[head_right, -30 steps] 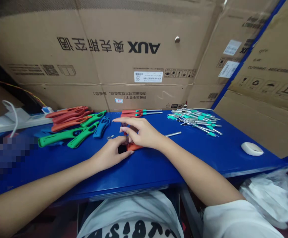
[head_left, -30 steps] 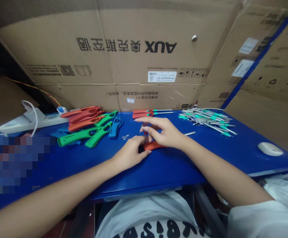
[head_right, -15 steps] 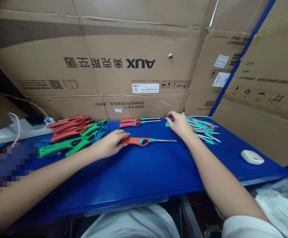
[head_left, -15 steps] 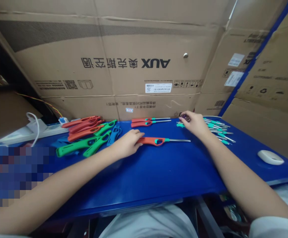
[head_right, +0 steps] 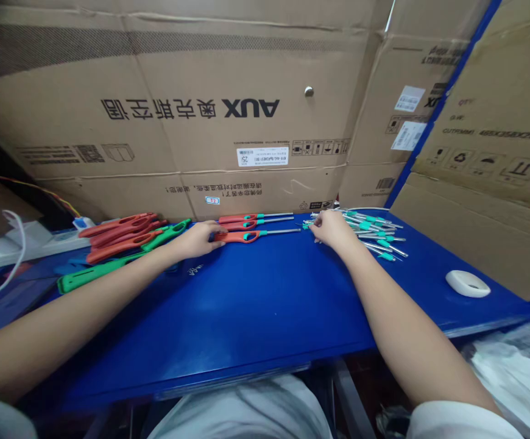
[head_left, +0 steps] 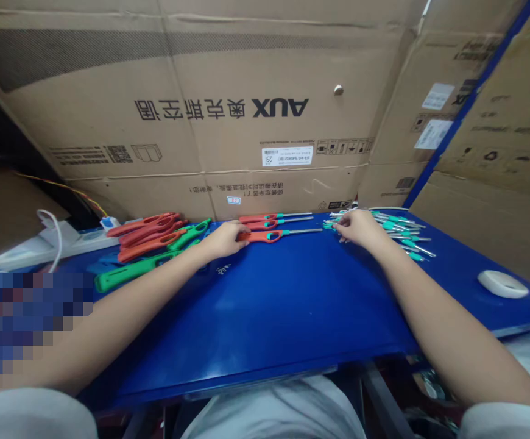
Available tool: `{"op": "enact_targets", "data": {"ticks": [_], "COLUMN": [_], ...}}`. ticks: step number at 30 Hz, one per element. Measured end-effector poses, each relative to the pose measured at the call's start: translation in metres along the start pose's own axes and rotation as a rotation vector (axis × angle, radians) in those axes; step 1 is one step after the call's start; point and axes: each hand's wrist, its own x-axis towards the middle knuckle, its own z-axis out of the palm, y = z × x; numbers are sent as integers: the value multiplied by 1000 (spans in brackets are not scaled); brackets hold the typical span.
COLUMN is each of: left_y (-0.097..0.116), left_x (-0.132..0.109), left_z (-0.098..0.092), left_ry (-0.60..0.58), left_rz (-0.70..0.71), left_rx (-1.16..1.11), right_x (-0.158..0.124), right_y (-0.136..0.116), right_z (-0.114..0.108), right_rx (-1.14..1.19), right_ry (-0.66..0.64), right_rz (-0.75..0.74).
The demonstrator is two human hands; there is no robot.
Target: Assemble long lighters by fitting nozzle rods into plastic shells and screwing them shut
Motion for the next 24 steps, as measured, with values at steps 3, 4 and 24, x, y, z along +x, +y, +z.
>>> {"op": "enact_targets", "data": {"ticks": [3,4,24], "left_y": [-2,-3,3], "left_x": [0,0,5], "left_z": [5,6,17], "left_ry": [6,12,128], "left_rz": [-31,-39,-102], "left_rx": [-2,-3,-16], "right_x": [-1,-1,12], "right_y": [-4,-4,4], "right_z": [6,9,24], "right_rx": [-23,-32,-200], "right_ry": [-103,-125,-153], "right_rz": [41,56,142]}}
